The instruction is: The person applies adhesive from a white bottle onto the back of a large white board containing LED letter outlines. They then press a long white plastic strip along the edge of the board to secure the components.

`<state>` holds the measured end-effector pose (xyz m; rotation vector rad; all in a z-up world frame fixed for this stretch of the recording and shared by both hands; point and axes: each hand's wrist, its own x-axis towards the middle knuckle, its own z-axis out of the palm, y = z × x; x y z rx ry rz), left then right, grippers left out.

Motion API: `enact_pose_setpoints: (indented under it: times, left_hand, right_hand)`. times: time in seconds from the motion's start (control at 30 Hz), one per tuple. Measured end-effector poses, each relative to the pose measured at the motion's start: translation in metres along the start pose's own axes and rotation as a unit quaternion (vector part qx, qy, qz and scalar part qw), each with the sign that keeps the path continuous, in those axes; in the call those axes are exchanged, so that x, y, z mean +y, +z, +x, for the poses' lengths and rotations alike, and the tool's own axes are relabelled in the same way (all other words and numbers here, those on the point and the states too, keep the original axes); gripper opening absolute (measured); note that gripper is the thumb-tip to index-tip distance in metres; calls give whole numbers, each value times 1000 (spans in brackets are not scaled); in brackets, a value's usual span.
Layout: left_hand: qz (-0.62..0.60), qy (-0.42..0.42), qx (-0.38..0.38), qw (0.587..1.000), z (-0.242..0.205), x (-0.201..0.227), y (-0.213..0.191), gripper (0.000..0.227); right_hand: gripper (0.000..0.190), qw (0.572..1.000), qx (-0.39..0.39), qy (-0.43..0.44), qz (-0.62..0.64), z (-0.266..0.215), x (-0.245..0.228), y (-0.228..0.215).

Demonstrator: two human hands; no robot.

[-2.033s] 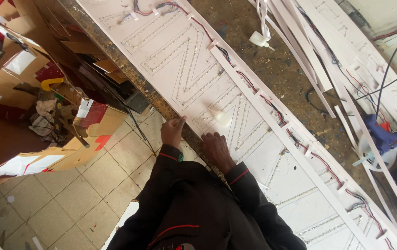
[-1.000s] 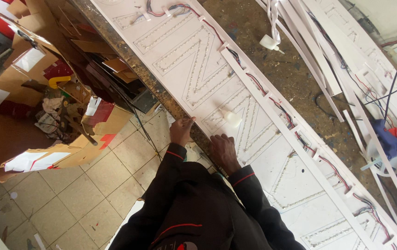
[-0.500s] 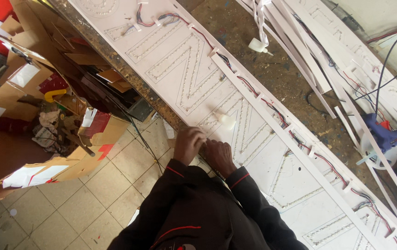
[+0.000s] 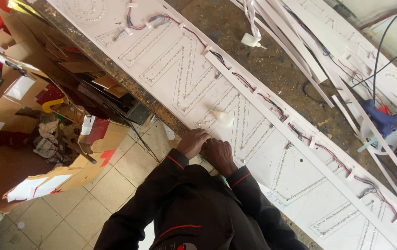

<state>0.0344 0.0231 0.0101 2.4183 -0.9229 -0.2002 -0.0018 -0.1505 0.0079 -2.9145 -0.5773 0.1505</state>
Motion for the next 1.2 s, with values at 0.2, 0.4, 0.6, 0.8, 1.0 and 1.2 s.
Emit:
enact_pose_setpoints:
  times: [0.2,0.4,0.6,0.8,1.0,1.2]
  left_hand:
    - [-32,30,-1,999,-1,-18,-2,31]
    - [-59,43,-13,997,4,-29,-8,46]
    - [-73,47,-34,996,7,-33,-4,26]
    - [3,101,-11,995,13,-53,31,11]
    - [-22,76,2,997,13,-33,13,8]
    - [-95,-11,-26,995,12,-8,15,16]
  right_hand:
    - [30,1000,8,3,1,-1,1,4]
    - [32,998,45,33,39,-19,9,26]
    - [25,985,80,114,98,-53,-5,-34]
    - [25,971,97,181,124,-72,4,-17]
    - [20,953,166,222,126,-91,-3,-25]
    - [22,934,215,249,137,-93,-11,-27]
